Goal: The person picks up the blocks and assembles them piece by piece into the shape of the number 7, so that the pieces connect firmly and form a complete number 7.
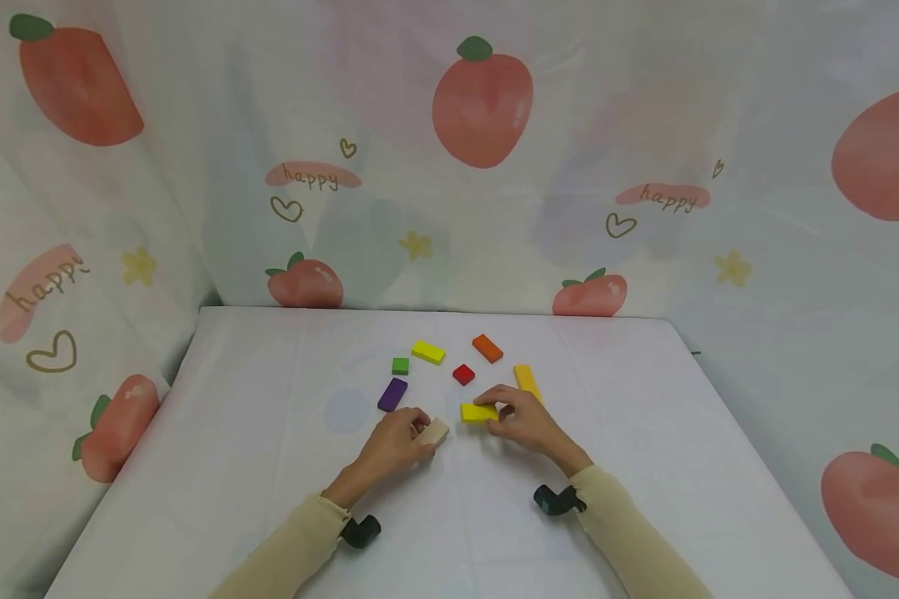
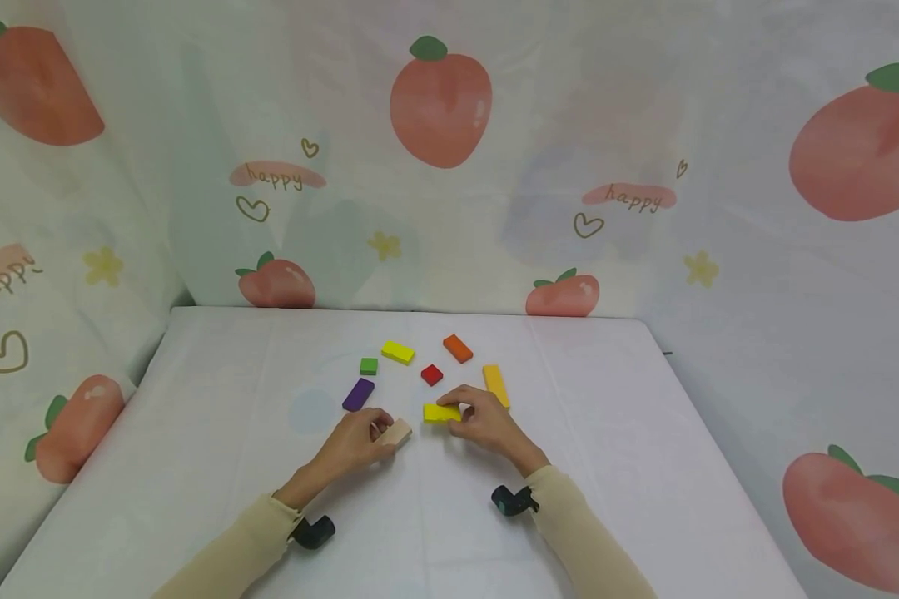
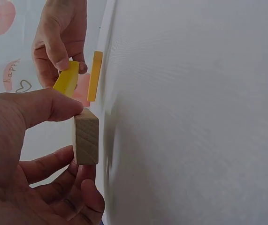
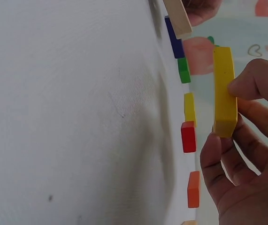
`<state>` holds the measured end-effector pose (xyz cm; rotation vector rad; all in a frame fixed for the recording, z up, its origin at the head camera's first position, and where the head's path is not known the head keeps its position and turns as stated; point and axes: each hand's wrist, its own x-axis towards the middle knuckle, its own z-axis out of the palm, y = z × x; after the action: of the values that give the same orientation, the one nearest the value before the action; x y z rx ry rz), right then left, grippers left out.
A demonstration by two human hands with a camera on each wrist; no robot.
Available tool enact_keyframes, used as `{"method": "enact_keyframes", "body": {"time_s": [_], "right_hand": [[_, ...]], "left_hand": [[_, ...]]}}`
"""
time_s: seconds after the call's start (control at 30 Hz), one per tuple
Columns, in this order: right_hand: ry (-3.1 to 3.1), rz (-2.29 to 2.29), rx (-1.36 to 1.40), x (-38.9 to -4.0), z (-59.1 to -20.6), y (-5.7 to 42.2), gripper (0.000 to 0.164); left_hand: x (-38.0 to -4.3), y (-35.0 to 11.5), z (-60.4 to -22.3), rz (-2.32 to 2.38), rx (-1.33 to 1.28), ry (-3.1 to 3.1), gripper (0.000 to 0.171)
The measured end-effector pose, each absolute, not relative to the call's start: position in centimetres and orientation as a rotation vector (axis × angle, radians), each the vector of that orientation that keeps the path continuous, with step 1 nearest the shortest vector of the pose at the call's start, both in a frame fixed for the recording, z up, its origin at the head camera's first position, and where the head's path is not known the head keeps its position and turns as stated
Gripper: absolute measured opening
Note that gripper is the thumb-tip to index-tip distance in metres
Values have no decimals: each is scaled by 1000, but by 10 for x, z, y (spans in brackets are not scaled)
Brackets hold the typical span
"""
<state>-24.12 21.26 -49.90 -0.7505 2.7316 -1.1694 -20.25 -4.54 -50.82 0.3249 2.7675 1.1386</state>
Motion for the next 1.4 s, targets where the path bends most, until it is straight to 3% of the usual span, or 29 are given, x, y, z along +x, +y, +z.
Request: {"method": "enact_keyframes", "body": {"time_s": [1.4], "right_hand": [[2619, -893, -929, -262, -512, 200, 35]], "left_hand": [[-205, -40, -515, 1062, 388, 2764, 35]]}}
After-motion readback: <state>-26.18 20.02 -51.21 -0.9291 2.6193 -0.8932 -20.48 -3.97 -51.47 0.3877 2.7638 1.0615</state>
